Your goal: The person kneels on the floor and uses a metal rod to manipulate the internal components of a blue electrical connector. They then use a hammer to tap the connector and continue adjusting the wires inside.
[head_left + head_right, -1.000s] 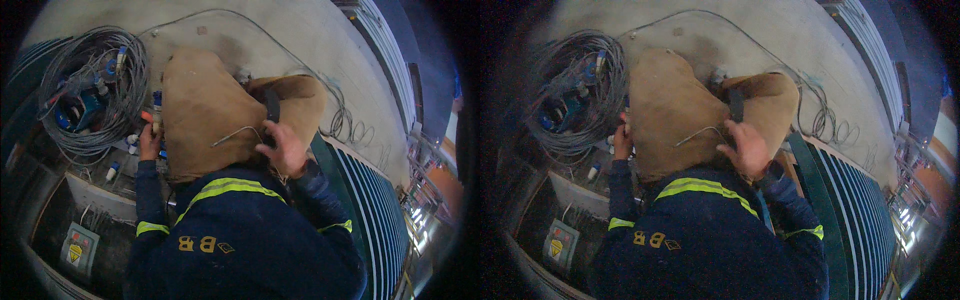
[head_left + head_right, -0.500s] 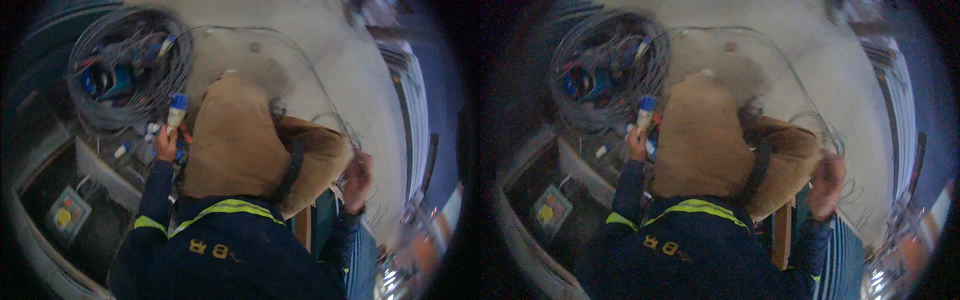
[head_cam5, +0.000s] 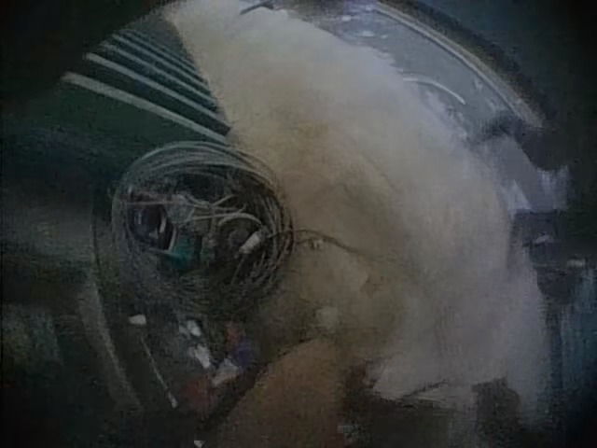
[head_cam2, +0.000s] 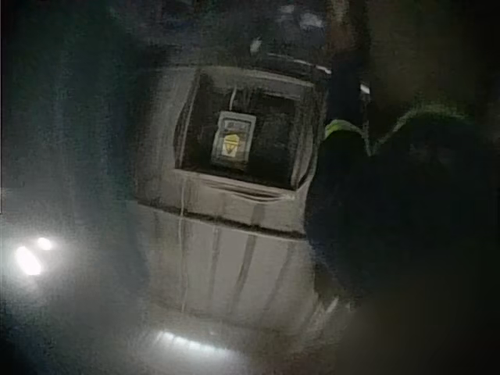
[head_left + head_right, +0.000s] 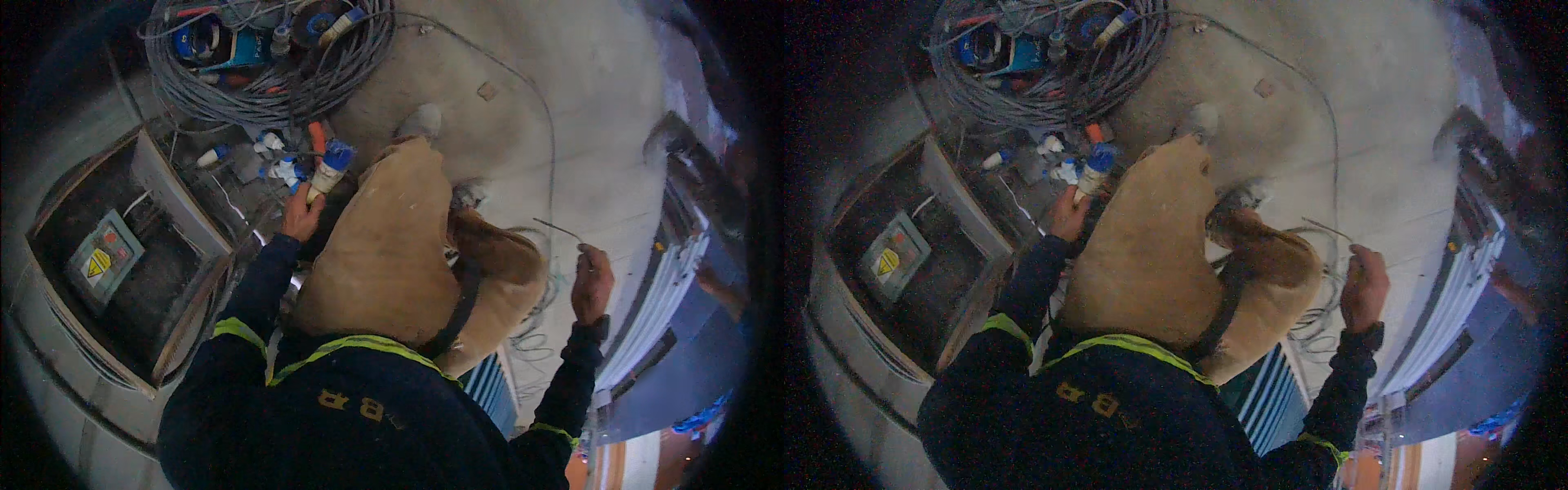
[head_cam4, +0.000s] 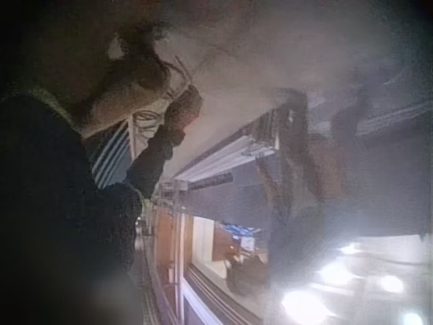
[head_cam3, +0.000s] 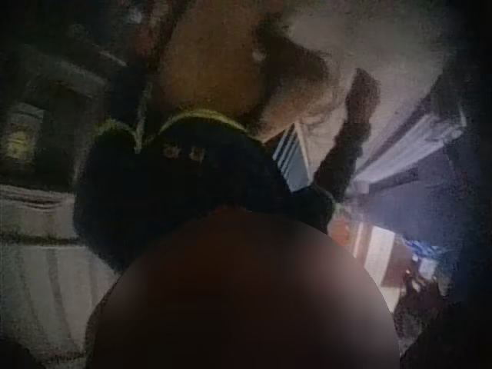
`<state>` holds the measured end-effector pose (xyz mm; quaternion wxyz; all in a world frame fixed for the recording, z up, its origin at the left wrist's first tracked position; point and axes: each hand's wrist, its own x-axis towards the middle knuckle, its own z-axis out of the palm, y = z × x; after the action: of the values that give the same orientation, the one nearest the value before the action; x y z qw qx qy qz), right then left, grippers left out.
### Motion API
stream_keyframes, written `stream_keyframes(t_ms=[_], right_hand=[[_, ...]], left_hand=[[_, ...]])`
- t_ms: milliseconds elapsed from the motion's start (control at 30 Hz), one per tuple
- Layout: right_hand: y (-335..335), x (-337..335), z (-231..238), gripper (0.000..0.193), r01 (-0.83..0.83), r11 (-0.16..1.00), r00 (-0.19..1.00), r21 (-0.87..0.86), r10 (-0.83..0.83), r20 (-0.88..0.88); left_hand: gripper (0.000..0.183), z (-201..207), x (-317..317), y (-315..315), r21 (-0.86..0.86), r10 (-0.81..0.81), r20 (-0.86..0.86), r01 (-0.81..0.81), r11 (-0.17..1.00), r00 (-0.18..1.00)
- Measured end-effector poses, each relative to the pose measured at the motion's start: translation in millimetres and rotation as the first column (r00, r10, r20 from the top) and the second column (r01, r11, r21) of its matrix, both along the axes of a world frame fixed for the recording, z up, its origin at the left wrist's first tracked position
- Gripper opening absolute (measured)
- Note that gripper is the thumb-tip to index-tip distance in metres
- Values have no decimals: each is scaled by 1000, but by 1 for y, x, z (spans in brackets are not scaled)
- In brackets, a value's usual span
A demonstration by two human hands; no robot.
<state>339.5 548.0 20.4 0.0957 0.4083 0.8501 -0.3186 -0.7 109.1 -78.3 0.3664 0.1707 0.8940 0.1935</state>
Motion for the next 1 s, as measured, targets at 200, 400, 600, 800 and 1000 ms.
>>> stream_keyframes(t_ms=[200, 400, 600, 800, 1000], right_hand=[[52, 22, -3, 15, 7, 990, 978, -143, 23, 208], [110, 70, -71, 12, 73, 992, 950, -101, -38, 310], [139, 128, -164, 16, -27, 976, 955, -216, 89, 282], [178, 145, -215, 12, -186, 956, 929, -227, 246, 276], [242, 161, -289, 12, -290, 939, 886, -186, 337, 318]], left_hand=[[43, 34, 18, 7, 13, 46, 71, -47, 999, 996], [42, 27, 18, 66, 174, 192, 2, -189, 966, 981], [36, 4, 13, 140, 212, 146, -137, -115, 970, 980], [28, -23, 17, 233, 293, -39, -266, 120, 949, 963], [28, -109, 29, 287, 184, -177, -126, 198, 963, 976]])
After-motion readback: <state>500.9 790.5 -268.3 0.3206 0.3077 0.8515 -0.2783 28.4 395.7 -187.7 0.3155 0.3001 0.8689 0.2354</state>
